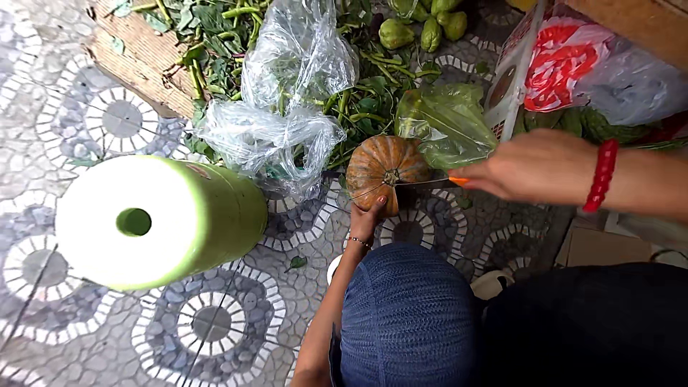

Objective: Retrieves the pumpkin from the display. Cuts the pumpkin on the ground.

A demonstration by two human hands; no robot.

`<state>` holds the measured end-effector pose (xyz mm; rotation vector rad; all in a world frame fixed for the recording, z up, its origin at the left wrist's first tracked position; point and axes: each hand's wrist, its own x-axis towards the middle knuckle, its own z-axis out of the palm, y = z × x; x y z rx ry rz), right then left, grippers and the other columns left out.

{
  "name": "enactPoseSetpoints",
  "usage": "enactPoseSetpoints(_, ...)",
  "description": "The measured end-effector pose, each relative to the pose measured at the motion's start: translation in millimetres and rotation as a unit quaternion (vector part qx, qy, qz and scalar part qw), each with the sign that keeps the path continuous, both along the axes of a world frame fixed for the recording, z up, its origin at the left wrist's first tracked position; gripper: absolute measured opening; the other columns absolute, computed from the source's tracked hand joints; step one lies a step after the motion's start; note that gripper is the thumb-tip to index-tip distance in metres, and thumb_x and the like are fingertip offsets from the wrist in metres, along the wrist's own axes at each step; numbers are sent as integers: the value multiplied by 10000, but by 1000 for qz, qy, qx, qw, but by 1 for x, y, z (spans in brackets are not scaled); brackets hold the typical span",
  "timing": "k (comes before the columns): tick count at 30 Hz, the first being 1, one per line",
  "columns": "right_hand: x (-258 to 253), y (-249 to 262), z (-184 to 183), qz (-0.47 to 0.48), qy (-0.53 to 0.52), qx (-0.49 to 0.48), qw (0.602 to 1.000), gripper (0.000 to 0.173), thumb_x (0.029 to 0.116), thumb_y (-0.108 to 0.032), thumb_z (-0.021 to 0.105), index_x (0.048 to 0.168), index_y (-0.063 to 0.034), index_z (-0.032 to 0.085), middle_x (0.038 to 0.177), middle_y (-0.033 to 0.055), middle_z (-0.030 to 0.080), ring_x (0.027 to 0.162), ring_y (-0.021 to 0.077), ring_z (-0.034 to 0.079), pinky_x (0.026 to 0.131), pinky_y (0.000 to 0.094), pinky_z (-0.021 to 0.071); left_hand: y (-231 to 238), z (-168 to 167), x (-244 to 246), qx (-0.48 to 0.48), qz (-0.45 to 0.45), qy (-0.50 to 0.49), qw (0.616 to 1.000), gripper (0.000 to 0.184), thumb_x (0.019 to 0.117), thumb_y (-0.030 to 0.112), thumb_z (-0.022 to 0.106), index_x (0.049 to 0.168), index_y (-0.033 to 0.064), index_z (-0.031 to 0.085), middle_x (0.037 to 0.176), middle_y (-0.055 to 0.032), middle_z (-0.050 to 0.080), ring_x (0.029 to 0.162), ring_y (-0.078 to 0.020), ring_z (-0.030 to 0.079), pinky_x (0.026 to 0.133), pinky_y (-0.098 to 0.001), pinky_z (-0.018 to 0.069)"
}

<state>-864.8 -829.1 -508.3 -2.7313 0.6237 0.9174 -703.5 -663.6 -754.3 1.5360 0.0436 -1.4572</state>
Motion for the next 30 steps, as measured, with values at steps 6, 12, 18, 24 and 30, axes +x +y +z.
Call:
enactPoseSetpoints(6, -11, -71, -23, -23, -47, 137, 989, 280, 1036, -273, 623, 1279, -203, 743, 923, 98, 768, 889, 290, 731, 818, 541, 556, 5, -7, 4, -19, -9, -2, 1000, 717, 970, 179, 718, 1528, 74, 282, 1338, -212, 578, 1116, -307, 659, 889, -479, 587)
enactPoseSetpoints(12, -41, -92, -59, -103, -100, 193, 971, 224, 999, -244, 678, 1171, -148, 786, 944, 75, 776, 898, 212, 735, 838, 476, 569, 10, -14, 2, -29, 11, 14, 999, 696, 976, 145, 704, 1522, 77, 279, 1321, -214, 580, 1086, -300, 669, 867, -456, 595)
enactPoseSetpoints(18, -72, -52, -67, -64, -111, 60, 990, 325, 1013, -277, 656, 1324, -200, 711, 833, 165, 740, 758, 401, 714, 689, 657, 539, 11, -17, -6, -36, 31, 11, 999, 707, 977, 160, 705, 1529, 60, 274, 1295, -224, 593, 1056, -286, 674, 858, -434, 595)
enactPoseSetpoints(24, -58, 70, -32, 8, -98, -99, 990, 547, 920, 63, 603, 1445, -93, 592, 720, 208, 612, 531, 377, 629, 438, 466, 490, 1, -4, -19, -14, 31, 5, 999, 663, 979, 192, 709, 1503, 58, 325, 1278, -206, 616, 1060, -281, 679, 869, -445, 593)
enactPoseSetpoints(30, 33, 73, 5, -25, 87, -35, 995, 516, 992, 39, 493, 1503, -31, 504, 771, 172, 630, 650, 324, 652, 522, 393, 474, -2, 3, -14, -1, 26, -4, 1000, 685, 982, 169, 701, 1520, 69, 289, 1266, -211, 607, 1036, -282, 681, 840, -437, 602)
